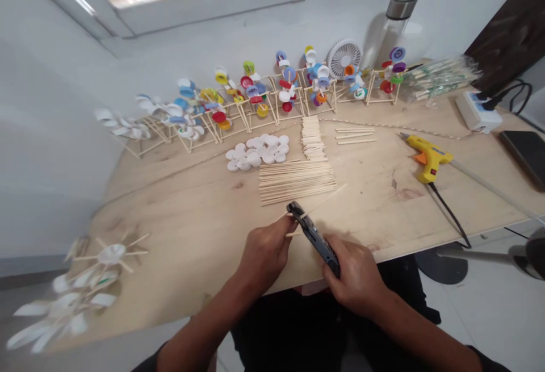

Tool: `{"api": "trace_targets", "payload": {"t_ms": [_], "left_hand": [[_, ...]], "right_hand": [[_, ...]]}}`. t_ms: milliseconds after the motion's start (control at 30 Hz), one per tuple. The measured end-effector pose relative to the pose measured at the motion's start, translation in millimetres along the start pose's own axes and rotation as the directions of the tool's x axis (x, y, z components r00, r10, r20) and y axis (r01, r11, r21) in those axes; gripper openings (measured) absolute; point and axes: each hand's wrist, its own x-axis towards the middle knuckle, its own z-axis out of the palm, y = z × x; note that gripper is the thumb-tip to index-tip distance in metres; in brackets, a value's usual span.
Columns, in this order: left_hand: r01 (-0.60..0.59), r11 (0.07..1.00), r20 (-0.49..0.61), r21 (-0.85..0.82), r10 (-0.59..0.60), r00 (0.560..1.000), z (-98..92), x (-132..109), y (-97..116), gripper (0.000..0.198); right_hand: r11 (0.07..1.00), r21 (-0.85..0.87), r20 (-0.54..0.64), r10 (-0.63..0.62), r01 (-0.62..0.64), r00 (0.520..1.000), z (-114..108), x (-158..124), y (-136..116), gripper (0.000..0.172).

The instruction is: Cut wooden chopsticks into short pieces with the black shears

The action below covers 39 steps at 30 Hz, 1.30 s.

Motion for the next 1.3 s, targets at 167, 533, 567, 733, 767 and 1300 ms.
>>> {"api": "trace_targets", "payload": {"t_ms": [167,533,567,733,767,1300], "left_hand": [[0.206,0.922,0.187,-0.329,-0.151,0.971,-11.7,4,4,0.023],[0.507,0.556,0.5,-0.659,-0.18,0.847,-18.3,6,-1,0.034],[0.488,0.592,0.481,-0.642,-0.185,0.857,-19.3,7,-1,0.033],[0.284,0.844,0.282,-0.454,-0.166,0.945,-16.1,9,2,0.027],[0.241,0.896,0.229,-0.373,-0.163,0.96,-13.5,8,3,0.025],[0.243,0.869,0.189,-0.43,-0.177,0.966,-7.3,5,6,0.027]], "right_hand": [[1.0,-0.005,0.011,-0.012,0.013,1.0,-2,-3,0,0.02],[0.999,0.029,0.057,-0.029,0.028,0.998,-7,-5,-2,0.024],[0.999,0.018,0.051,-0.028,0.027,0.998,-6,-5,-2,0.024],[0.998,-0.057,0.023,0.001,0.0,1.0,2,1,0,0.02],[0.998,-0.07,0.018,0.008,-0.006,1.0,3,3,0,0.02],[0.996,-0.087,0.064,0.006,0.0,0.998,-8,-1,-6,0.016]]}}
